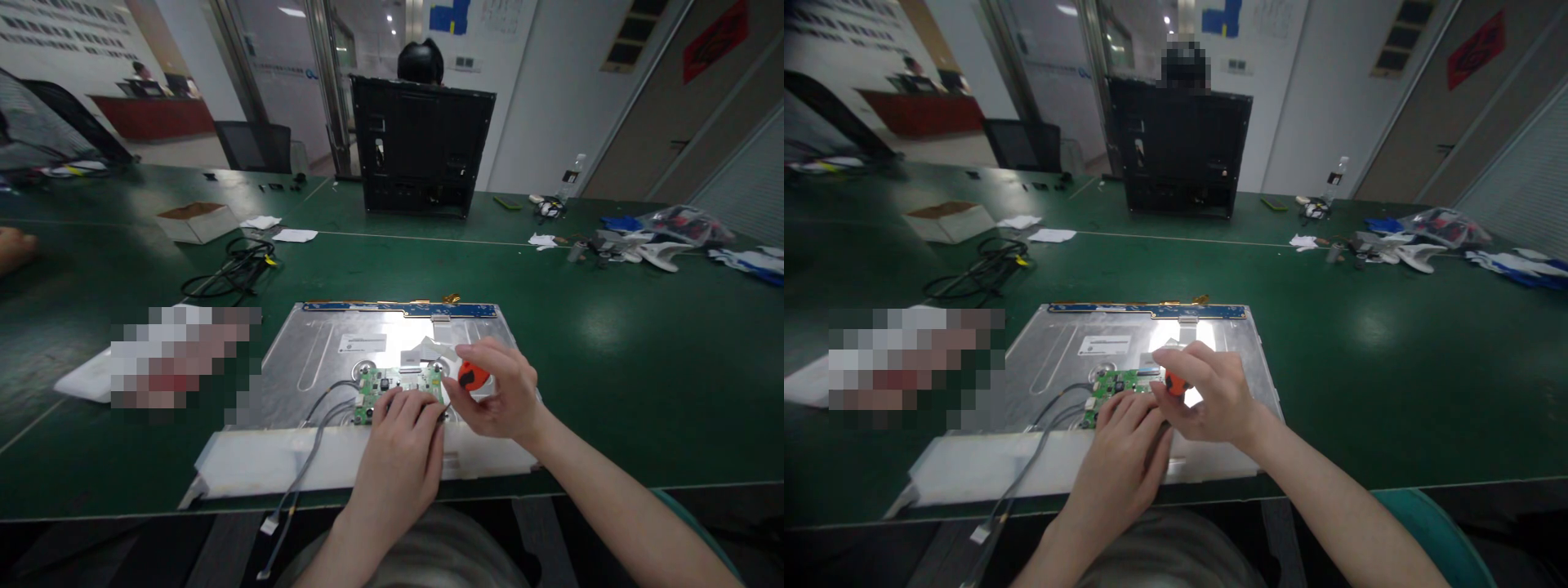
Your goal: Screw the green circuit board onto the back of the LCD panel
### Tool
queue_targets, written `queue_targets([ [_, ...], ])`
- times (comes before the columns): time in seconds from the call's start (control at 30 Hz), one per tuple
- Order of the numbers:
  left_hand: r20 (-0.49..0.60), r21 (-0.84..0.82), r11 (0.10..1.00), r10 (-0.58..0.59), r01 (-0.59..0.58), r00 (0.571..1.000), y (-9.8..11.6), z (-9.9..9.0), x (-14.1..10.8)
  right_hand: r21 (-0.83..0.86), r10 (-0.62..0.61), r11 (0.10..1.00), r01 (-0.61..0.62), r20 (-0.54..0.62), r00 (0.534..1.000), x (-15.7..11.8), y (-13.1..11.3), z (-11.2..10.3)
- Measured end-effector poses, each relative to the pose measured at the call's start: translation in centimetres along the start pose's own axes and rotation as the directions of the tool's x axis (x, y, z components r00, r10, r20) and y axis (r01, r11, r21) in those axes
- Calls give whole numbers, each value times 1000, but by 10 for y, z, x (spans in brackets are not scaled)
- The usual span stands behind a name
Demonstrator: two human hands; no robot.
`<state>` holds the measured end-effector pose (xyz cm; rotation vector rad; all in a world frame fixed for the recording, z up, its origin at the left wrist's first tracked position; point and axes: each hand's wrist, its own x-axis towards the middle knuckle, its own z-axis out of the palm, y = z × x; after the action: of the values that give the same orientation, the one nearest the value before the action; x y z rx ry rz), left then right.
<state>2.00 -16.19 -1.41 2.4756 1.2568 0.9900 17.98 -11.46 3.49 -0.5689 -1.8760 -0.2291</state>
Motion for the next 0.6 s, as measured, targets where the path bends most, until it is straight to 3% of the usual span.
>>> queue_targets([
  [0.2, -12, 13, 1000, 3, -3, 1000, 0, 2, 1, -41, -13, 999, 12, -11, 1000, -3, 1, 0],
  [0.6, 12, 0, 1000, 0, 0, 1000, 1, -2, 1, 73, 4, 997, -7, 49, 999, 2, -2, -2],
])
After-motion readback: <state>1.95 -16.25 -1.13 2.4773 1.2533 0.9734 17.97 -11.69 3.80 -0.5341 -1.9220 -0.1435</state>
